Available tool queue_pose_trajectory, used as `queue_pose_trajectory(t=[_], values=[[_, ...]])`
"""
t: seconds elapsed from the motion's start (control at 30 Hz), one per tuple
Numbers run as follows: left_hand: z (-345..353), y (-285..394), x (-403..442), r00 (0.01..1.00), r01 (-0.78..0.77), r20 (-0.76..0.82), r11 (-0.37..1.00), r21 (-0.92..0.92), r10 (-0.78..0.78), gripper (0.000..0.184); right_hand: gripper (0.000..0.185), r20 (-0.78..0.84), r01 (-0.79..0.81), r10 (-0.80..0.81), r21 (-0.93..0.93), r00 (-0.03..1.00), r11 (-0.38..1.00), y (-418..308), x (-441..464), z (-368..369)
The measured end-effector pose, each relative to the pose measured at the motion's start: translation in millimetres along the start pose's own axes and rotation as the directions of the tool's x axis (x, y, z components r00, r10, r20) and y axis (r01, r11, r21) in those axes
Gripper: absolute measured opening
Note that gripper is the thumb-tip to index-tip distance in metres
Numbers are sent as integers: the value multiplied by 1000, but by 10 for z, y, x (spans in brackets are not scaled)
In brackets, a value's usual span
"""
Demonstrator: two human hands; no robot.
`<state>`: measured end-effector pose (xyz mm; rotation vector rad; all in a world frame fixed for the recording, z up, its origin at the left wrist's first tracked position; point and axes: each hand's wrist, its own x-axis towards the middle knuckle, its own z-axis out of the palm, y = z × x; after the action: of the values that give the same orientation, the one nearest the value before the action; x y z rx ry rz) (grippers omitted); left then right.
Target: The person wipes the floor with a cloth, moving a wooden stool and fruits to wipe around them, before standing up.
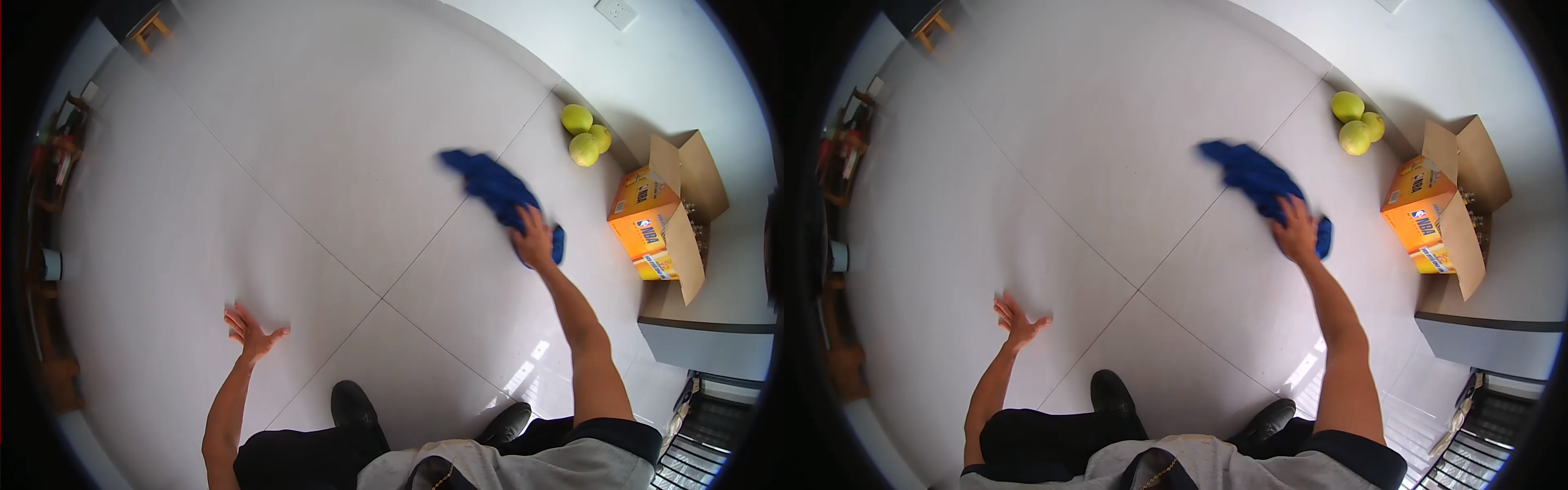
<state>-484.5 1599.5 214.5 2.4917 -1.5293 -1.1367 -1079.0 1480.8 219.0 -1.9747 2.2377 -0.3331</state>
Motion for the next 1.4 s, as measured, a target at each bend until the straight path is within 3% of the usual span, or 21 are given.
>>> queue_pose_trajectory(t=[0.1, 0.17, 0.2, 0.3, 0.37, 0.43, 0.5, 0.57, 0.67, 0.73, 0.83, 0.93, 1.03, 1.17, 1.23, 1.3, 1.33, 1.37, 1.4], values=[[27, -25, -26, 1000, 28, 5, 999, -28, -28, 138, 62, -20, -481, 481, -16, 876, 876, 207, -100, -36], [29, -24, -9, 1000, 29, 4, 999, -15, -29, 138, 67, -33, -620, 619, -42, 785, 784, -71, 107, 100], [20, -18, -8, 999, 46, 19, 999, -13, -46, 137, 67, -52, -589, 587, -50, 808, 807, -221, 248, 208], [-10, 5, 2, 998, 63, 28, 998, -2, -63, 136, 66, 18, -385, 387, -54, 922, 921, -1172, 698, 360], [14, 21, -12, 996, 85, 31, 996, 5, -86, 135, 64, 130, -51, 46, 33, 990, 998, -1876, 838, 501], [2, 43, -20, 997, 71, 26, 997, 25, -71, 135, 58, 187, 296, -308, 93, 933, 951, -2546, 842, 734], [9, 55, -22, 998, 61, 9, 996, 69, -62, 134, 52, 268, 486, -502, 130, 822, 864, -3137, 680, 816], [-17, 129, -64, 997, 77, -4, 990, 122, -77, 134, 47, 225, 620, -653, 205, 723, 757, -3363, 357, 837], [-59, 206, -96, 993, 113, 15, 981, 157, -116, 136, 47, 140, 743, -795, 291, 591, 603, -2964, -14, 687], [-88, 205, -89, 991, 133, 9, 978, 162, -136, 137, 47, 180, 748, -791, 258, 585, 612, -2455, -123, 417], [-35, 168, -72, 998, 65, 5, 988, 141, -66, 138, 44, 187, 689, -699, 125, 690, 714, -1513, -8, 189], [-49, 192, -36, 995, 88, 23, 980, 177, -93, 139, 46, 134, 400, -402, 47, 906, 915, -611, 89, 67], [-32, 179, -29, 994, 107, 9, 985, 137, -109, 140, 51, 140, 155, -144, -71, 980, 985, -85, -84, 132], [-16, 197, -81, 996, 90, -18, 982, 166, -89, 141, 61, 282, 231, -205, -63, 937, 971, -267, -685, 97], [10, 198, -171, 983, 80, -174, 986, 144, -55, 125, 63, 405, 329, -292, -24, 867, 944, -477, -978, -11], [358, -272, -301, 929, -213, -309, 977, 2, 203, 104, 65, 496, 356, -312, 6, 810, 934, -612, -1126, -243], [545, -423, -651, 889, -168, -415, 981, 99, 194, 90, 67, 523, 372, -348, 64, 778, 926, -563, -1136, -272], [646, -513, -1005, 887, -33, -461, 999, -23, 19, 92, 70, 527, 384, -389, 124, 756, 915, -567, -1110, -270], [730, -517, -1165, 876, -54, -479, 999, 0, 47, 92, 71, 525, 375, -370, 103, 766, 921, -578, -1114, -260]])
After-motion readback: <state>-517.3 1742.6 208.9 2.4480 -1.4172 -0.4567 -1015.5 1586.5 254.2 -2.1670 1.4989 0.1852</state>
